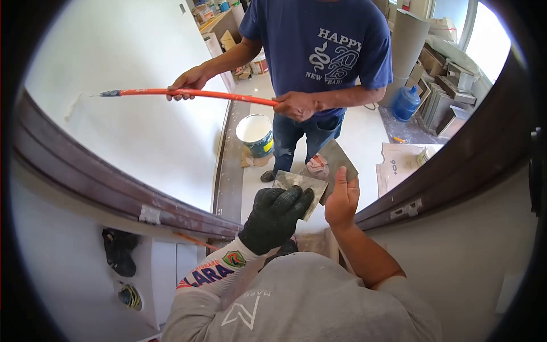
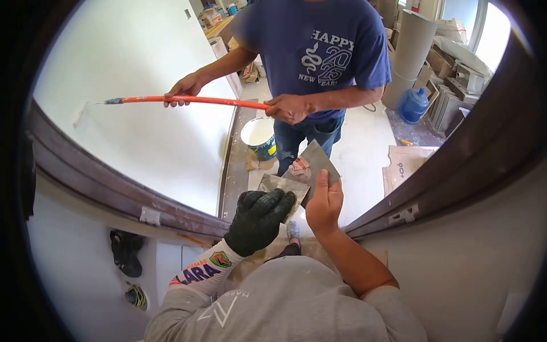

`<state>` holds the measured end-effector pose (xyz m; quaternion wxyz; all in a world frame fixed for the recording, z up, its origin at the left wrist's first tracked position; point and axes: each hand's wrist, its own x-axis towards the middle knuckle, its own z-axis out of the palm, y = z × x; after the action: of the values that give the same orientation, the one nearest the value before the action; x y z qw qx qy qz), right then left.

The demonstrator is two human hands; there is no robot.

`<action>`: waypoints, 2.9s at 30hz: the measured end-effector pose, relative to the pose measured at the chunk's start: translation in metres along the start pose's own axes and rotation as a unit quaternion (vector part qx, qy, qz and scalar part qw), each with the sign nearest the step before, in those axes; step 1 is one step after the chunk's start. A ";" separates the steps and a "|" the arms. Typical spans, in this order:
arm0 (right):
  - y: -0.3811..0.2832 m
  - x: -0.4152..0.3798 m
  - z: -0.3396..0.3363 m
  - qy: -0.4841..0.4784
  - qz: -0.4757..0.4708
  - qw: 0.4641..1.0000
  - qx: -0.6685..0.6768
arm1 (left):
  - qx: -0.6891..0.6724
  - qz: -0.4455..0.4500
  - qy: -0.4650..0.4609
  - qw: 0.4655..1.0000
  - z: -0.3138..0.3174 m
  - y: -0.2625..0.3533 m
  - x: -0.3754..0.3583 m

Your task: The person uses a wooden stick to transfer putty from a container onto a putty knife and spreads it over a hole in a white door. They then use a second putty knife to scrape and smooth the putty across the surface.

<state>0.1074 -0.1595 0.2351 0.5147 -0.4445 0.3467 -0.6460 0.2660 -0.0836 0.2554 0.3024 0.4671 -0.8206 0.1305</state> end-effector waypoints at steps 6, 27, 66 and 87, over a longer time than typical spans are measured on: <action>0.032 0.064 0.016 -0.015 -0.004 0.997 -0.080 | -0.007 0.056 0.034 0.998 0.056 -0.085 0.058; -0.033 0.189 -0.048 -0.030 0.238 0.939 0.247 | -0.475 -0.245 -0.146 0.832 0.102 -0.150 0.254; 0.083 0.403 -0.062 0.018 -0.157 0.986 -0.057 | -0.124 -0.037 -0.029 0.991 0.207 -0.187 0.332; 0.070 0.661 -0.252 0.103 -0.129 0.959 -0.231 | -0.221 -0.012 -0.004 0.975 0.434 -0.170 0.604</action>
<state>-0.1523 -0.8213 0.2238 0.2722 -0.5235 0.4769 -0.6514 0.0175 -0.8045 0.2768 0.3961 0.3991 -0.8247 -0.0599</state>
